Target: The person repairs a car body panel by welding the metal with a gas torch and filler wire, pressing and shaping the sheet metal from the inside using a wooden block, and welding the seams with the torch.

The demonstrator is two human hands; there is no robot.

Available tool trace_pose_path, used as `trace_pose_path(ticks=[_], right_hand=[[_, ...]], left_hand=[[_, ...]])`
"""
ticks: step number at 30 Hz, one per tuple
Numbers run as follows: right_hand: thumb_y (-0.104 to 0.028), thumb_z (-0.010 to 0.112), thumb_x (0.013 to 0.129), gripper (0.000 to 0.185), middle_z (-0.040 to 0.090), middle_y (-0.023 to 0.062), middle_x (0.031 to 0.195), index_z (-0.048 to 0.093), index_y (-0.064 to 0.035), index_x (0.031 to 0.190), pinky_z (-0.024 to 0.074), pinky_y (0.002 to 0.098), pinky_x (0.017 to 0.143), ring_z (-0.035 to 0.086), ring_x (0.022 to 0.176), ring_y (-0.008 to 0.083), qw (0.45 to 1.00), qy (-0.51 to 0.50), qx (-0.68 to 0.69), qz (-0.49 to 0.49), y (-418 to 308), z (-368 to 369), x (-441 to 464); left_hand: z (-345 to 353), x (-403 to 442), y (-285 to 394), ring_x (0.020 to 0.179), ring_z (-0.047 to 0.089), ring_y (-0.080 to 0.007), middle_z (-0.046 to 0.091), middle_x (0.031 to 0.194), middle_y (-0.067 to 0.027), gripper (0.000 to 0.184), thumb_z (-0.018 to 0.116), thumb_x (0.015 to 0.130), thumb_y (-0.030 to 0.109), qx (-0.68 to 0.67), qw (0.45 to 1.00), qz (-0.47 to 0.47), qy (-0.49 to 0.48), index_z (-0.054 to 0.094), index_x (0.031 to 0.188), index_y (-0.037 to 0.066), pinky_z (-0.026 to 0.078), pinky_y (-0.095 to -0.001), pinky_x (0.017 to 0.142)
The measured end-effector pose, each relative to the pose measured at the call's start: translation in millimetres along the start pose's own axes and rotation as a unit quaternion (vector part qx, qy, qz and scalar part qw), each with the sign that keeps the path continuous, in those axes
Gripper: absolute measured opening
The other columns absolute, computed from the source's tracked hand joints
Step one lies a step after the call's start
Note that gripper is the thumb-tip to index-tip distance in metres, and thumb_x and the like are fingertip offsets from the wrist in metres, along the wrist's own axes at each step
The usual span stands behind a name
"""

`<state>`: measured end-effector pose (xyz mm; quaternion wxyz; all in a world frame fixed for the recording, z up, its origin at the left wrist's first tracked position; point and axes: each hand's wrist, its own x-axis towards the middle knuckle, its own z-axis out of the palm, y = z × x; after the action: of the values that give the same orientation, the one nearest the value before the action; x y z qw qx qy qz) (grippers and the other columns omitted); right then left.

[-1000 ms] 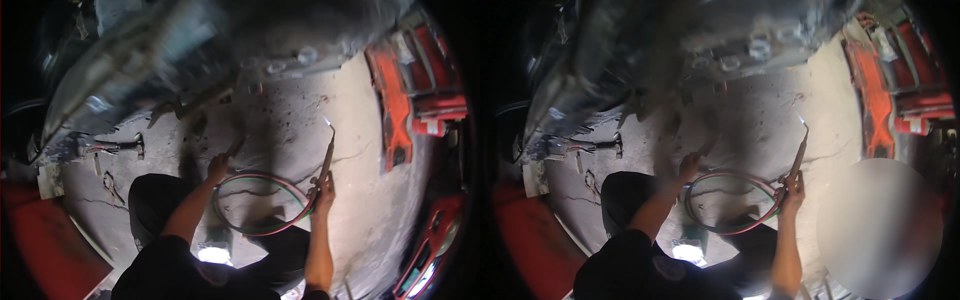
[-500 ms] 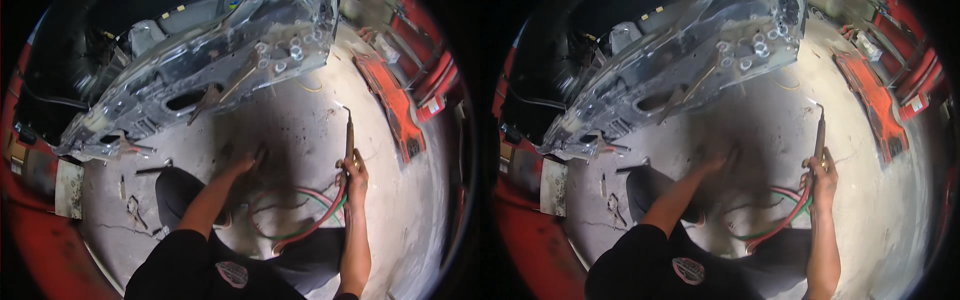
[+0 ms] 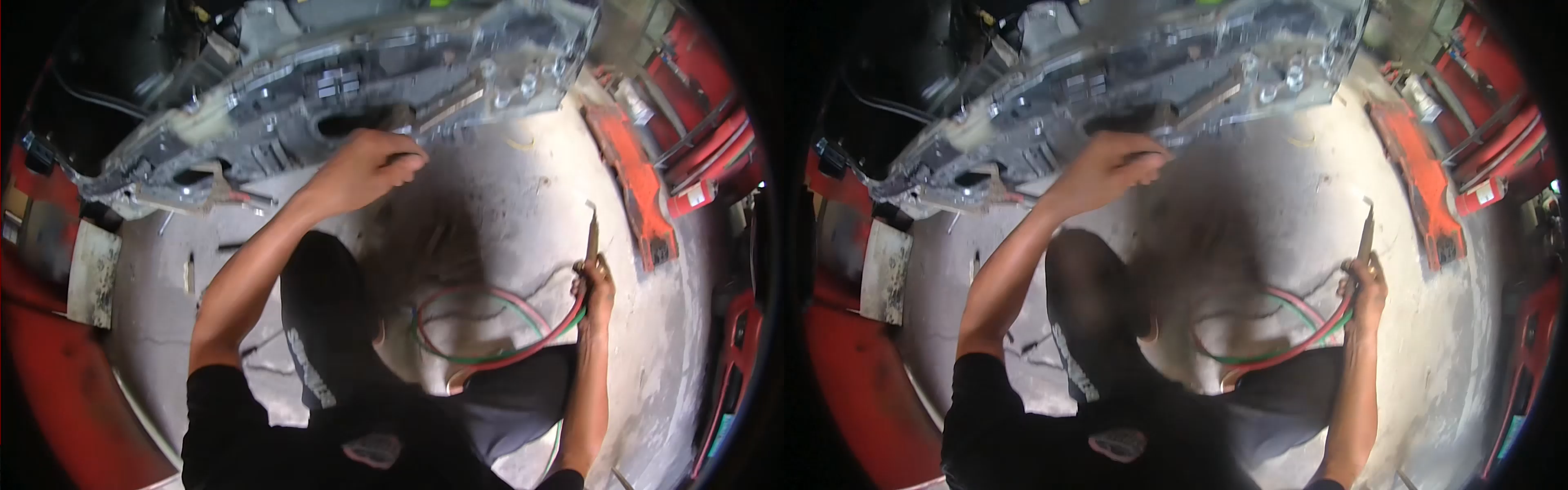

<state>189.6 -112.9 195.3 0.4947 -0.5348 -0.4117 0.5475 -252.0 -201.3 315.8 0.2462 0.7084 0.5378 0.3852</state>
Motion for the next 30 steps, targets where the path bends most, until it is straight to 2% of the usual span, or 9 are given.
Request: trace_pose_path(ticks=[5, 7, 10, 13, 16, 19, 23, 24, 30], right_hand=[[-0.014, 0.067, 0.091, 0.081, 0.067, 0.0126, 0.087, 0.026, 0.0122, 0.157, 0.0491, 0.0261, 0.049, 0.059, 0.058, 0.0142, 1.000, -0.015, 0.001, -0.015, -28, 22, 0], [-0.014, 0.065, 0.092, 0.079, 0.067, 0.0125, 0.087, 0.028, 0.0114, 0.156, 0.0489, 0.0260, 0.048, 0.058, 0.055, 0.0144, 0.999, -0.017, -0.002, -0.029, -30, 31, 9], [-0.012, 0.065, 0.092, 0.077, 0.067, 0.0126, 0.086, 0.030, 0.0094, 0.156, 0.0486, 0.0262, 0.047, 0.057, 0.053, 0.0141, 1.000, -0.005, 0.005, -0.013, -31, 45, 24], [-0.012, 0.065, 0.090, 0.075, 0.066, 0.0118, 0.085, 0.034, 0.0091, 0.155, 0.0473, 0.0263, 0.046, 0.057, 0.052, 0.0132, 1.000, 0.004, 0.011, 0.007, -31, 48, 36], [-0.013, 0.066, 0.088, 0.076, 0.066, 0.0108, 0.085, 0.036, 0.0088, 0.154, 0.0449, 0.0249, 0.044, 0.056, 0.050, 0.0126, 1.000, 0.007, -0.009, 0.023, -35, 47, 41], [-0.016, 0.066, 0.092, 0.076, 0.066, 0.0089, 0.086, 0.034, 0.0043, 0.157, 0.0449, 0.0236, 0.042, 0.054, 0.048, 0.0104, 0.999, 0.010, -0.028, 0.038, -34, 41, 49], [-0.017, 0.065, 0.093, 0.074, 0.066, 0.0095, 0.084, 0.034, 0.0034, 0.158, 0.0435, 0.0231, 0.040, 0.052, 0.046, 0.0093, 0.998, 0.023, -0.018, 0.054, -23, 31, 65], [-0.017, 0.064, 0.092, 0.073, 0.066, 0.0096, 0.084, 0.036, 0.0032, 0.157, 0.0433, 0.0227, 0.040, 0.052, 0.046, 0.0090, 0.998, 0.028, -0.022, 0.055, -20, 31, 70], [-0.013, 0.064, 0.089, 0.074, 0.067, 0.0098, 0.085, 0.037, 0.0045, 0.156, 0.0434, 0.0229, 0.040, 0.053, 0.046, 0.0099, 0.995, 0.036, -0.001, 0.097, -21, 40, 93]], left_hand=[[-105, 29, 75, 0.060, 0.057, -0.0053, 0.064, 0.070, -0.0012, 0.023, 0.063, 0.104, 0.018, 0.031, 0.961, 0.071, 0.264, 0.073, 0.109, -0.002, 0.043, -0.0216, 0.052], [-138, 70, 71, 0.060, 0.057, -0.0061, 0.062, 0.069, -0.0010, 0.024, 0.061, 0.104, 0.018, 0.074, 0.964, 0.070, 0.247, 0.073, 0.111, -0.002, 0.044, -0.0219, 0.052], [-169, 148, 32, 0.058, 0.055, -0.0076, 0.060, 0.067, 0.0003, 0.028, 0.062, 0.104, 0.022, 0.213, 0.968, -0.008, 0.133, 0.072, 0.116, -0.001, 0.045, -0.0246, 0.052], [-176, 220, -10, 0.079, 0.064, -0.0150, 0.072, 0.097, -0.0073, 0.034, 0.064, 0.101, 0.022, 0.301, 0.937, -0.159, -0.082, 0.070, 0.128, 0.003, 0.052, -0.0310, 0.067], [-177, 272, -75, 0.083, 0.070, -0.0206, 0.073, 0.100, -0.0140, 0.049, 0.068, 0.093, 0.025, 0.278, 0.917, -0.193, -0.210, 0.065, 0.136, 0.002, 0.058, -0.0366, 0.067], [-196, 290, -108, 0.102, 0.070, -0.0252, 0.069, 0.126, -0.0202, 0.058, 0.070, 0.088, 0.023, 0.307, 0.877, -0.215, -0.300, 0.061, 0.141, 0.001, 0.060, -0.0384, 0.075], [-197, 279, -92, 0.126, 0.060, -0.0289, 0.060, 0.142, -0.0233, 0.062, 0.072, 0.087, 0.025, 0.384, 0.841, -0.248, -0.287, 0.059, 0.141, -0.003, 0.052, -0.0405, 0.100], [-191, 277, -82, 0.130, 0.057, -0.0308, 0.060, 0.143, -0.0232, 0.062, 0.073, 0.088, 0.026, 0.313, 0.857, -0.293, -0.287, 0.060, 0.140, -0.004, 0.047, -0.0406, 0.107], [-200, 287, -102, 0.124, 0.059, -0.0292, 0.061, 0.138, -0.0214, 0.060, 0.074, 0.088, 0.023, 0.301, 0.837, -0.317, -0.329, 0.059, 0.140, -0.003, 0.048, -0.0400, 0.103]])
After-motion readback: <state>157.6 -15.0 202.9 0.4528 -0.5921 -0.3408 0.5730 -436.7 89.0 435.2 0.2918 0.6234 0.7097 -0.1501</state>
